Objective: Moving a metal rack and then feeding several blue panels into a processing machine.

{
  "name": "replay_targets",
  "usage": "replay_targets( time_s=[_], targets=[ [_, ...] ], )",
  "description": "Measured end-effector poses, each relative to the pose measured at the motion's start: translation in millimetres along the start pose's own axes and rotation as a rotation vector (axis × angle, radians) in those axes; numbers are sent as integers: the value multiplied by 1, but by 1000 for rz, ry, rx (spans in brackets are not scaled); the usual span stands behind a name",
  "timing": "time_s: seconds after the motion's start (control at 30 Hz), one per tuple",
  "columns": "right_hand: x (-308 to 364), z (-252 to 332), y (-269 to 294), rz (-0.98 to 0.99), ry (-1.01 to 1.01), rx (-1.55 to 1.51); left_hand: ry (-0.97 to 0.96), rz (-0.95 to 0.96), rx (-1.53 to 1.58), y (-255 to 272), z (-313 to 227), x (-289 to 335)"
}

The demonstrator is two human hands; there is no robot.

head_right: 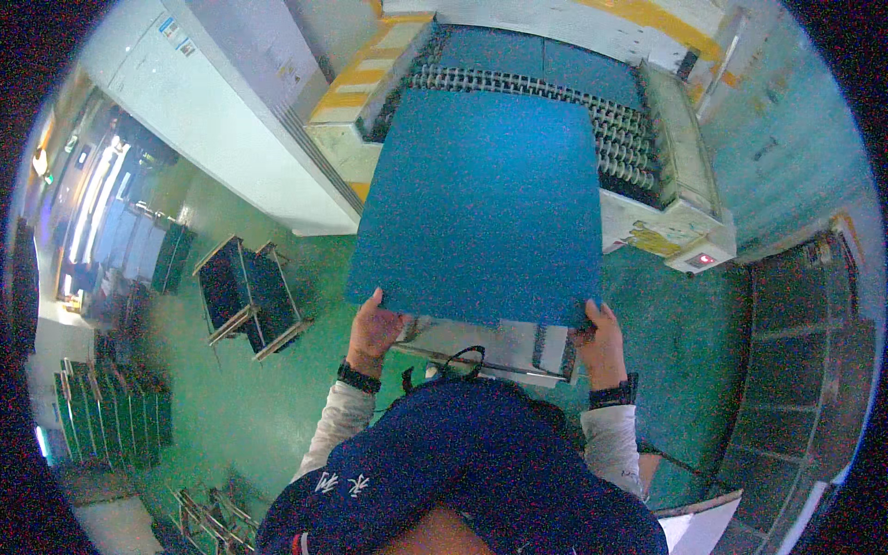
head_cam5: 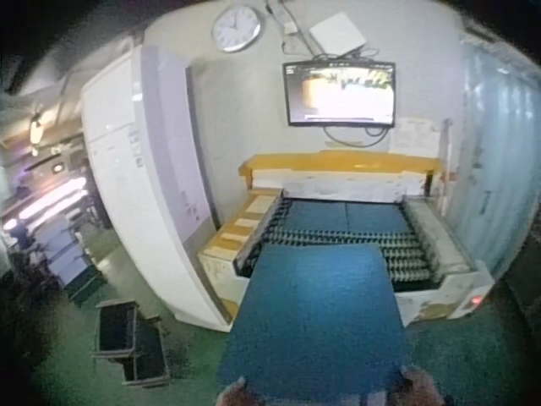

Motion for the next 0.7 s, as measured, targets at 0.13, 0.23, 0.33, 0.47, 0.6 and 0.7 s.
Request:
replay_targets(
  time_s=[0.13,0.23,0.33,0.47,0.6,0.7],
  targets=[
    [-10,27,32,-240,87,-135,14,51,12,-16,-1,-14],
    [-15,39,33,-223,172,-400,-5,122,17,-26,-2,-25],
    [-19,25,31,-185,143,-322,-14,84,27,-28,-1,-39],
    [-31,-7,15,-15,36,-331,-31,151,-41,-41,-8,-57],
    [-47,-12,10,-19,-5,-327,-73,181,-58,-52,-17,-72],
    [-58,0,9,-63,27,-338,-53,159,-59,-56,-22,-83]
  ],
)
Point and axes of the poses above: each hand's wrist, its own x-axis away from the middle knuckle, its own y-axis out of the back of the hand, z = x × y, the point moved 7 cm from there along -x, towards the middle knuckle, and after that the axes turned 12 degrees about y, right-handed, at the moved point
